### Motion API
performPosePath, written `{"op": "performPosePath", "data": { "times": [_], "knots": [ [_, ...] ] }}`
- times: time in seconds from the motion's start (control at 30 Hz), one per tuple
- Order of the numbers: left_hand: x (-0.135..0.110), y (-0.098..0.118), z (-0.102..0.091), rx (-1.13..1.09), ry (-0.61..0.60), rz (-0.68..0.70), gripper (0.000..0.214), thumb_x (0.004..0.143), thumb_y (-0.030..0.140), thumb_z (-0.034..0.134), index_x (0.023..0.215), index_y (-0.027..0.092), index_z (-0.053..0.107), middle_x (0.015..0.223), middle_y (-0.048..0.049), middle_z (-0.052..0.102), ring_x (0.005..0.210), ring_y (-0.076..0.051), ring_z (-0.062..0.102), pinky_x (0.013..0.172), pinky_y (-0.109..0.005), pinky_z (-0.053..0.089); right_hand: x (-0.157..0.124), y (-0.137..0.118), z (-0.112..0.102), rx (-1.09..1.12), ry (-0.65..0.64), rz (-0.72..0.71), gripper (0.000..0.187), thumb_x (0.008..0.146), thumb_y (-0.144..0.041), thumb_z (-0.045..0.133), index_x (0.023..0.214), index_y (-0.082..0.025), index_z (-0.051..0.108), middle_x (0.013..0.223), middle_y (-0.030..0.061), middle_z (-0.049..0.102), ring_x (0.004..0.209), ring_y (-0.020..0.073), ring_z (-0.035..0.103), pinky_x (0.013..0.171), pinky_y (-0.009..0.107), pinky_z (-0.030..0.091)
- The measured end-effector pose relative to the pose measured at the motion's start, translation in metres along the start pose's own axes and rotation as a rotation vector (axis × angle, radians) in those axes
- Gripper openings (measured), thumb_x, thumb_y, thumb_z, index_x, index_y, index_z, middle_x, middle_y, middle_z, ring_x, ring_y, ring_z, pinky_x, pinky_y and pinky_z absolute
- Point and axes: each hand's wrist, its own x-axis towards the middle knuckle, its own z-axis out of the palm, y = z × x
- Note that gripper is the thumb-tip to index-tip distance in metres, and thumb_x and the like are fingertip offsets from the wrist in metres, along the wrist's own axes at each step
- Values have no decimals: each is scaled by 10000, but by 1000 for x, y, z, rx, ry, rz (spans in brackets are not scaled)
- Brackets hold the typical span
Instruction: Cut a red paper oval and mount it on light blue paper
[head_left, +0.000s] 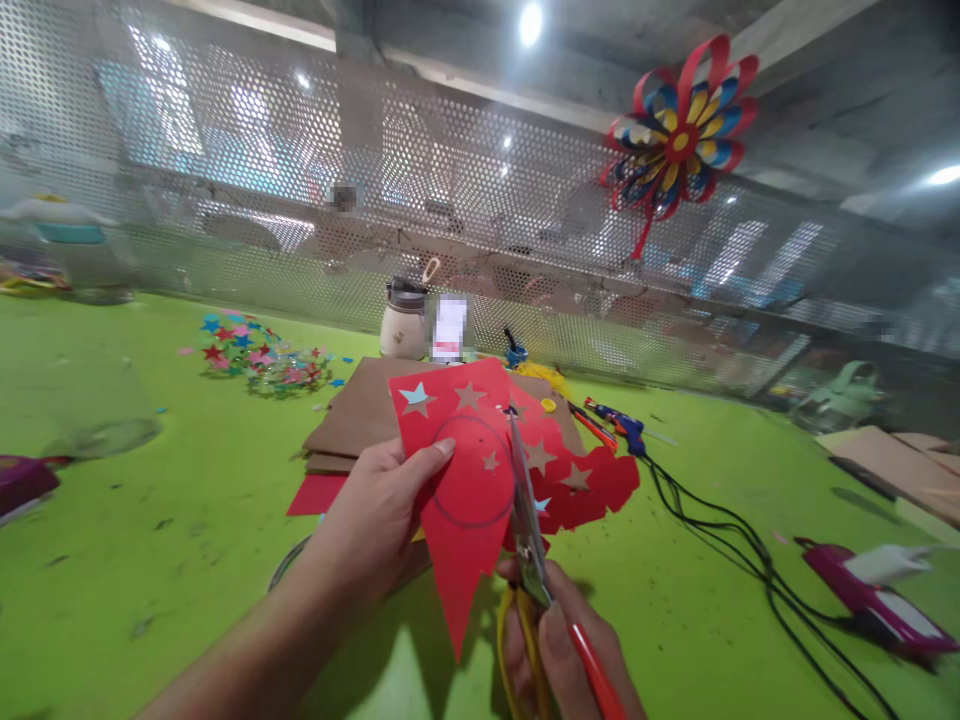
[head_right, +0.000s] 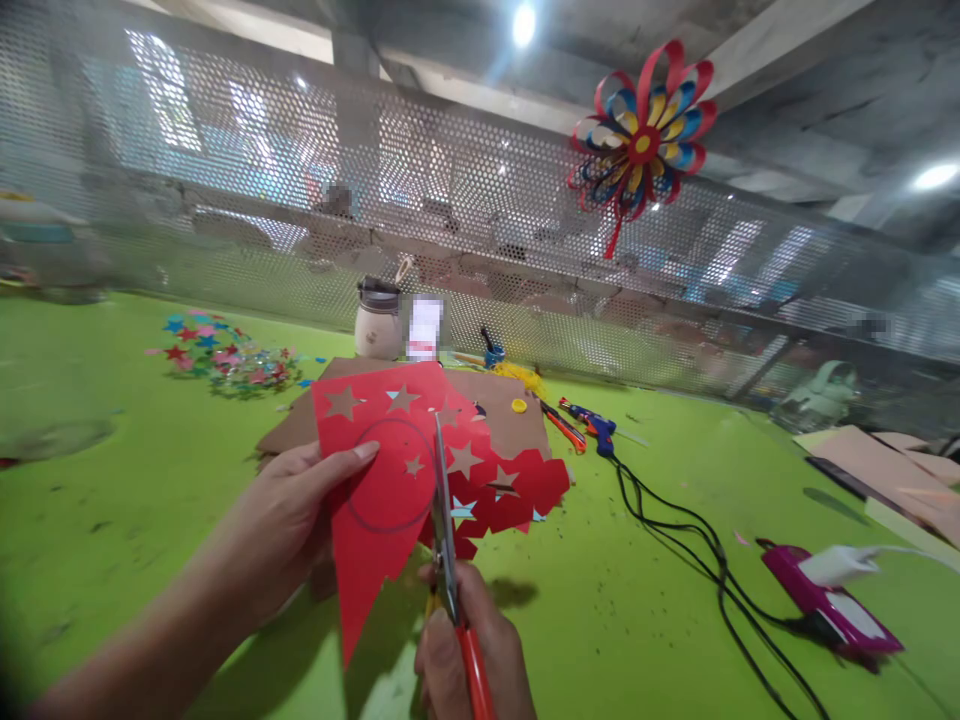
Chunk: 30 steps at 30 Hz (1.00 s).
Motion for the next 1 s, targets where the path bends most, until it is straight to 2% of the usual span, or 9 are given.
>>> {"op": "performPosePath", "data": {
  "times": [0.2, 0.37, 0.53, 0.67, 1.0],
  "knots": [
    [2, 1, 0, -2, 14, 2, 145, 691, 226, 754, 787, 121, 725, 646, -58, 744, 494, -164, 670, 528, -238, 572, 1, 5, 0, 16, 32, 22, 753, 667, -810, 566, 1000, -139, 648, 477, -48, 468, 395, 71, 338, 407, 202, 237],
    [3, 1, -2, -1, 6, -19, 178, 678, 229, 764, 814, 124, 722, 668, -62, 751, 520, -178, 685, 533, -250, 579, 2, 12, -3, 14, 6, -6, 727, 689, -793, 564, 993, -139, 650, 489, -43, 474, 395, 79, 355, 407, 205, 263],
    [1, 2, -1, 22, 10, -18, 168, 691, 225, 749, 822, 123, 720, 655, -57, 750, 516, -177, 686, 536, -250, 577, -1, 7, -2, -3, -8, -6, 738, 727, -796, 518, 1014, -130, 649, 473, -49, 440, 394, 72, 299, 396, 204, 204],
    [2, 2, -1, 49, 21, -18, 173, 704, 217, 728, 847, 120, 723, 661, -63, 755, 519, -191, 692, 535, -260, 579, -3, 4, -2, -26, 1, 7, 701, 750, -778, 512, 1008, -141, 649, 500, -40, 461, 382, 62, 313, 390, 206, 236],
    [5, 3, -3, 31, 35, -31, 172, 707, 180, 711, 869, 123, 714, 664, -66, 754, 519, -189, 692, 535, -259, 587, -5, -4, 3, 5, 48, 59, 762, 661, -826, 554, 978, -141, 665, 487, -44, 452, 388, 51, 296, 390, 185, 196]
  ]
}}
